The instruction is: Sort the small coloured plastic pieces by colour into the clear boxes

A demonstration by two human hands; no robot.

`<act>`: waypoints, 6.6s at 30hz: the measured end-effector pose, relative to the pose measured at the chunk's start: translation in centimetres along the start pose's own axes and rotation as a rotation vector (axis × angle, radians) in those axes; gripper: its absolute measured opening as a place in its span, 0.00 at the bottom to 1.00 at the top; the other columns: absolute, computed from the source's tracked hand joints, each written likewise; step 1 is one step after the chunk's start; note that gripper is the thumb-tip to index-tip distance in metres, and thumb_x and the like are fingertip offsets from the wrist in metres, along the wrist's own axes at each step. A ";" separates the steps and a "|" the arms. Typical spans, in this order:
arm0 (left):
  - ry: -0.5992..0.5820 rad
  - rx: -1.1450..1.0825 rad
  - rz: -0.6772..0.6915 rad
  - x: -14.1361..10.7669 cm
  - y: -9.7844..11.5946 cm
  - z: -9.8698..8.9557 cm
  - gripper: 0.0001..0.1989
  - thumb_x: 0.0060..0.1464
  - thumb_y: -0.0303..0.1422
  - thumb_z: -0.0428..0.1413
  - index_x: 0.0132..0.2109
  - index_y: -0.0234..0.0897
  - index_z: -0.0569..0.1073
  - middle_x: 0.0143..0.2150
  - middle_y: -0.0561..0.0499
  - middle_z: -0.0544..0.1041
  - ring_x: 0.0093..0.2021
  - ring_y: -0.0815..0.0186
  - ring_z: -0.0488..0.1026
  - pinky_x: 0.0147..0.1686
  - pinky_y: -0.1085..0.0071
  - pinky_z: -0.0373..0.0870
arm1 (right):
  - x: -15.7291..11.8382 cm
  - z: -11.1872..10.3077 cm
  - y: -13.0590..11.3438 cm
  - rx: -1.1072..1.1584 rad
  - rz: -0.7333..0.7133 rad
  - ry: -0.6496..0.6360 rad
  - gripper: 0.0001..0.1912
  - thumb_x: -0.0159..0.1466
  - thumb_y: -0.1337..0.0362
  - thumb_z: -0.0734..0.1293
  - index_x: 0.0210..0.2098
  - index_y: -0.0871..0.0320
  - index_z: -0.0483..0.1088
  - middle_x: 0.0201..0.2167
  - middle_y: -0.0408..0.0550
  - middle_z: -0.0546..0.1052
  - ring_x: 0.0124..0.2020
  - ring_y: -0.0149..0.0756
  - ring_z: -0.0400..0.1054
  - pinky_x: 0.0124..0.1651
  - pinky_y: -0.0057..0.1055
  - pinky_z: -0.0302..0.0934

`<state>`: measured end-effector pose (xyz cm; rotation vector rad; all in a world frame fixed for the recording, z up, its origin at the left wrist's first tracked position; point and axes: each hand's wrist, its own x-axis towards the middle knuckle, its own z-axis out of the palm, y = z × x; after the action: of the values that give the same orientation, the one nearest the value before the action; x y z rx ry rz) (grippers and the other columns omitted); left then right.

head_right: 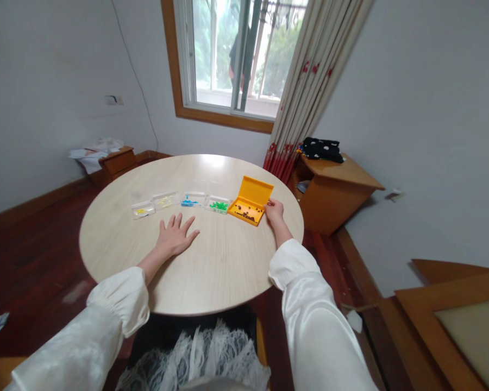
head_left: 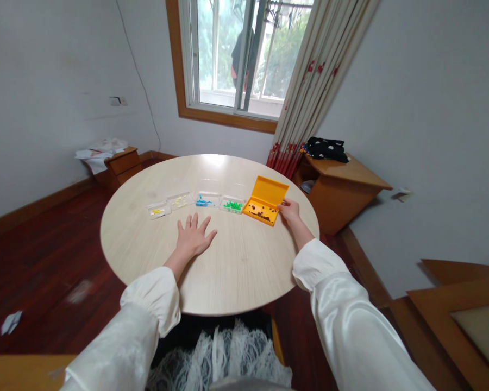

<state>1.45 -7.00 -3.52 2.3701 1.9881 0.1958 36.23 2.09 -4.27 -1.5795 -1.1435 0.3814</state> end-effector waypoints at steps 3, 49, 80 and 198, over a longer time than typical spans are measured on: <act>0.009 0.003 0.003 0.0 0.0 0.0 0.34 0.58 0.56 0.34 0.66 0.48 0.55 0.69 0.39 0.50 0.68 0.45 0.46 0.60 0.40 0.40 | -0.6 -0.8 0.2 -0.036 -0.022 -0.021 0.15 0.49 0.71 0.64 0.36 0.69 0.74 0.33 0.55 0.79 0.33 0.35 0.71 0.39 0.30 0.65; -0.070 0.046 -0.004 -0.3 0.5 -1.0 0.34 0.58 0.55 0.33 0.67 0.48 0.51 0.70 0.40 0.47 0.69 0.45 0.43 0.61 0.41 0.39 | -7.8 0.2 -6.0 -1.025 -0.407 -0.501 0.32 0.65 0.45 0.52 0.65 0.49 0.50 0.65 0.57 0.55 0.65 0.48 0.49 0.61 0.49 0.43; -0.057 0.031 -0.002 -0.3 0.6 -0.7 0.34 0.58 0.54 0.34 0.67 0.48 0.52 0.70 0.40 0.48 0.69 0.45 0.44 0.61 0.41 0.38 | -4.3 1.1 -8.3 -0.902 -0.399 -0.518 0.56 0.53 0.38 0.64 0.68 0.55 0.32 0.70 0.61 0.35 0.70 0.53 0.25 0.65 0.55 0.30; -0.067 -0.053 -0.019 -0.7 1.3 -1.2 0.33 0.58 0.54 0.34 0.67 0.49 0.53 0.70 0.42 0.47 0.69 0.48 0.41 0.63 0.42 0.34 | -5.3 19.2 -16.1 -0.875 -0.741 -0.733 0.65 0.45 0.56 0.77 0.68 0.62 0.33 0.69 0.66 0.35 0.70 0.54 0.27 0.66 0.53 0.29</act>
<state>2.45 -8.00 -2.27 2.2937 1.9493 0.1640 11.93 7.73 1.50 -1.5834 -2.6031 -0.0959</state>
